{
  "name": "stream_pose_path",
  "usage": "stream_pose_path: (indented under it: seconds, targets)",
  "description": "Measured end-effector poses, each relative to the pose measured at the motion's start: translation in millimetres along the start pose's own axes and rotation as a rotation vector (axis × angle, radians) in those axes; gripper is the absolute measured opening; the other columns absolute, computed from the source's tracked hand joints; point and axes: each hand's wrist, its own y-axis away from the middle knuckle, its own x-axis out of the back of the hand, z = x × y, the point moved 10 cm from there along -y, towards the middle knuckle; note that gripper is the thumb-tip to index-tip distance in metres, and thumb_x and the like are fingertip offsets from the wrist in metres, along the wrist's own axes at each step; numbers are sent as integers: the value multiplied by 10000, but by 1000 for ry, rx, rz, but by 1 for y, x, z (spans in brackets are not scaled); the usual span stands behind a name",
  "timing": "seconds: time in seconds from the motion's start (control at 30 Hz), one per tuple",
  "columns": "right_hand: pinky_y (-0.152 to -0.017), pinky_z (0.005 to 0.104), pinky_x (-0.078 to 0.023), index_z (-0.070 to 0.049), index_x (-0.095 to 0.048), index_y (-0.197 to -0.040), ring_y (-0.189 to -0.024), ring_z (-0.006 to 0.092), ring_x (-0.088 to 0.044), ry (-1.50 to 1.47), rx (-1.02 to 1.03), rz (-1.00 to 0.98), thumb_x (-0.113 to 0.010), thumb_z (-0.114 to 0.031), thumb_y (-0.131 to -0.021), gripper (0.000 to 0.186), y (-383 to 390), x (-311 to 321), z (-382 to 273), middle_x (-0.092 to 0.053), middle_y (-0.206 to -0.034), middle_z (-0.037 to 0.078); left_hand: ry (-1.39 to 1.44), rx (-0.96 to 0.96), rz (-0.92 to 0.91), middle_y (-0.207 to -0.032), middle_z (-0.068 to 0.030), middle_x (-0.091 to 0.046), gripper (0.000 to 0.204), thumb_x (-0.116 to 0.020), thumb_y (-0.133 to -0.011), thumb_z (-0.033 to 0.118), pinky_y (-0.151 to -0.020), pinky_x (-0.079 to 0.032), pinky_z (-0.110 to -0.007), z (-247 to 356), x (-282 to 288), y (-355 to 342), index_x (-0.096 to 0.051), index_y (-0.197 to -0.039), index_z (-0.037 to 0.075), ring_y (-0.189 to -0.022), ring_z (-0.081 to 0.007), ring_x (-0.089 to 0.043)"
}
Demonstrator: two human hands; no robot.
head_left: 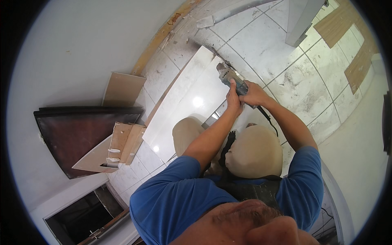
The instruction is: The person uses an angle grinder to cut a white ceramic tile placed on the floor. They hold the tile with one hand and guide the grinder along a marked line with the other, then lift the cut piece.
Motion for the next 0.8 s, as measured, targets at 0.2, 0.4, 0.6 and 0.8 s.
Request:
stream_pose_path:
  seconds: [0.2,0.4,0.6,0.8]
  targets:
    - [-877,422,-567,30,-657,-1140,-974,389,-722,-11,26,17,-787,-319,-671,599,7,2,-1,-736,-1027,254,62,-3,-34,-1069,-62,-691,624,-675,-963,604,-831,-547,-343,-4,-2,2,-618,-1228,42,-944,-193,-674]
    - [-819,390,-564,39,-650,-1144,-888,335,-722,-26,17,7,-785,-255,-672,572,15,5,-6,-739,-966,217,123,-24,-37,-1083,-66,-687,619,-690,-966,575,-879,-550,-356,-7,-6,6,-604,-1251,33,-968,-199,-673]
    - [-885,415,-567,23,-658,-1130,-970,373,-726,-17,3,-14,-781,-305,-686,566,19,5,-4,-740,-1024,239,105,-23,-36,-1077,-63,-678,621,-692,-962,581,-848,-547,-346,-10,-4,7,-606,-1244,35,-950,-189,-667]
    - [-882,416,-570,15,-659,-1152,-972,379,-727,-17,-15,-22,-780,-312,-688,580,28,9,-10,-741,-1027,243,100,-33,-25,-1079,-58,-675,632,-678,-969,588,-828,-543,-335,-11,-7,14,-606,-1252,28,-934,-182,-660]
